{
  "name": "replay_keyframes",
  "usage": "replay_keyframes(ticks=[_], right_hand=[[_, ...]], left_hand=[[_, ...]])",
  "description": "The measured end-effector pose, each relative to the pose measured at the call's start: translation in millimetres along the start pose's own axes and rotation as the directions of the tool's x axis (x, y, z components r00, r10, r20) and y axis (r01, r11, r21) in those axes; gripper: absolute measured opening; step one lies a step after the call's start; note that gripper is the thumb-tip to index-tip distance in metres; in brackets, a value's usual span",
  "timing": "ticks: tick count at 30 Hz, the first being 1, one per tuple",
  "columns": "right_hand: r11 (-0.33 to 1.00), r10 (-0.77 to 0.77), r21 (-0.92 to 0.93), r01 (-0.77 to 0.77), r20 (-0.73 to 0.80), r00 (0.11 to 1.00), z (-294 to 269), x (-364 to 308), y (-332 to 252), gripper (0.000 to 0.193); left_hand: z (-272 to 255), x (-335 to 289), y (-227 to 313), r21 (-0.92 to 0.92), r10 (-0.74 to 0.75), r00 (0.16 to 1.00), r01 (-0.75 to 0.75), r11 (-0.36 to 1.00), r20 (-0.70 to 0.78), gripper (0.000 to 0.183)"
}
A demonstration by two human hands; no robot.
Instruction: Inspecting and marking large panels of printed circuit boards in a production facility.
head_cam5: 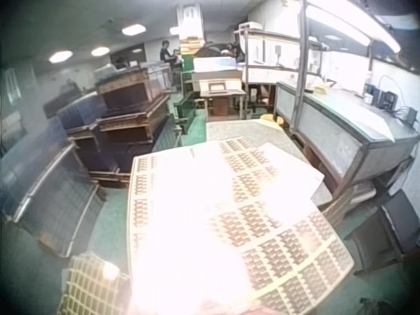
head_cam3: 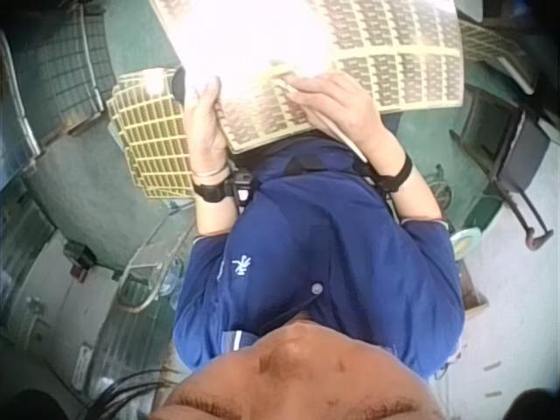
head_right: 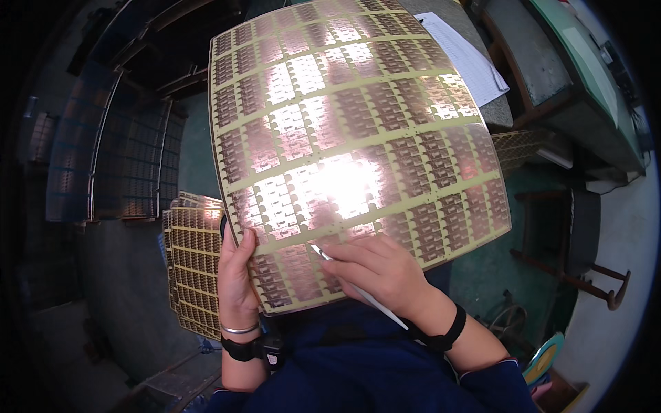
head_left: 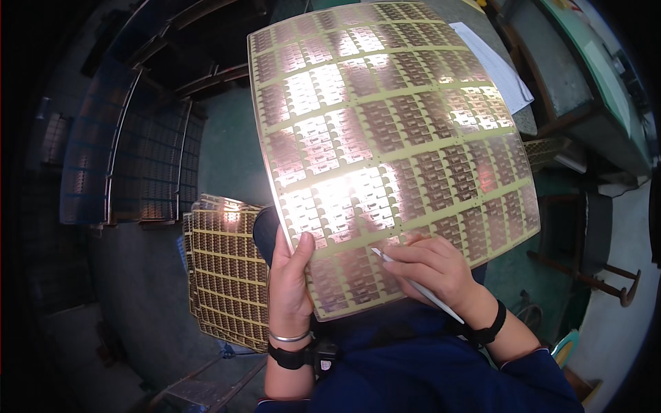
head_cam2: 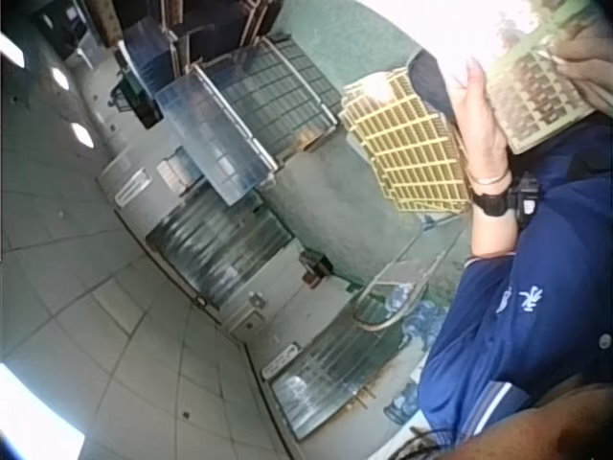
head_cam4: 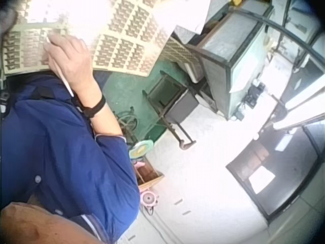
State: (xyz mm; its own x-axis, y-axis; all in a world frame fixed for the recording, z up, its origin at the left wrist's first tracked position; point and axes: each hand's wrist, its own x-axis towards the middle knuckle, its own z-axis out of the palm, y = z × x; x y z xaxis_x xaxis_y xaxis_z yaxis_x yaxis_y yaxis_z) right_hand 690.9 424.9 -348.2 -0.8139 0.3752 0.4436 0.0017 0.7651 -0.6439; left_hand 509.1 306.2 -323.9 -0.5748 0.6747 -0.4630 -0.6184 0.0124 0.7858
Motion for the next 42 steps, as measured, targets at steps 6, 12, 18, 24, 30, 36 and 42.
replay_keyframes(ticks=[6,12,18,24,30,36,42], right_hand=[[1.0,0.004,0.016,-0.003,-0.022,1.0,2.4,-0.5,2.7,0.037],[0.988,0.086,0.132,-0.077,-0.063,0.994,-3.9,-0.2,2.9,0.037],[0.985,0.079,0.156,-0.069,-0.058,0.995,-3.3,-0.9,4.1,0.036],[0.855,0.394,0.441,-0.275,-0.205,0.896,-33.2,-36.2,16.6,0.036],[0.883,0.42,0.047,-0.466,-0.52,0.743,-101.2,-40.7,117.2,0.047],[0.293,0.634,0.834,-0.468,0.197,0.748,-127.7,-43.8,148.8,0.048],[0.258,0.719,0.927,-0.271,0.003,0.695,-95.9,-19.3,109.7,0.05]], left_hand=[[2.5,1.0,-0.8,-0.027,-0.012,1.0,0.013,1.0,0.011,0.044],[1.1,1.1,-1.5,-0.042,-0.017,0.999,0.018,0.999,0.043,0.039],[-2.7,0.1,-6.0,-0.072,0.034,0.998,-0.03,0.997,0.056,0.04],[-12.3,-3.9,-13.1,-0.125,0.095,0.987,-0.078,0.989,0.131,0.044],[-18.2,-11.3,-11.1,-0.166,0.161,0.977,-0.137,0.977,0.141,0.046],[-31.4,-19.1,-1.2,-0.112,0.16,0.973,-0.142,0.983,0.169,0.045],[-53.7,-22.4,24.4,-0.355,0.105,0.97,-0.021,0.935,0.221,0.055]])
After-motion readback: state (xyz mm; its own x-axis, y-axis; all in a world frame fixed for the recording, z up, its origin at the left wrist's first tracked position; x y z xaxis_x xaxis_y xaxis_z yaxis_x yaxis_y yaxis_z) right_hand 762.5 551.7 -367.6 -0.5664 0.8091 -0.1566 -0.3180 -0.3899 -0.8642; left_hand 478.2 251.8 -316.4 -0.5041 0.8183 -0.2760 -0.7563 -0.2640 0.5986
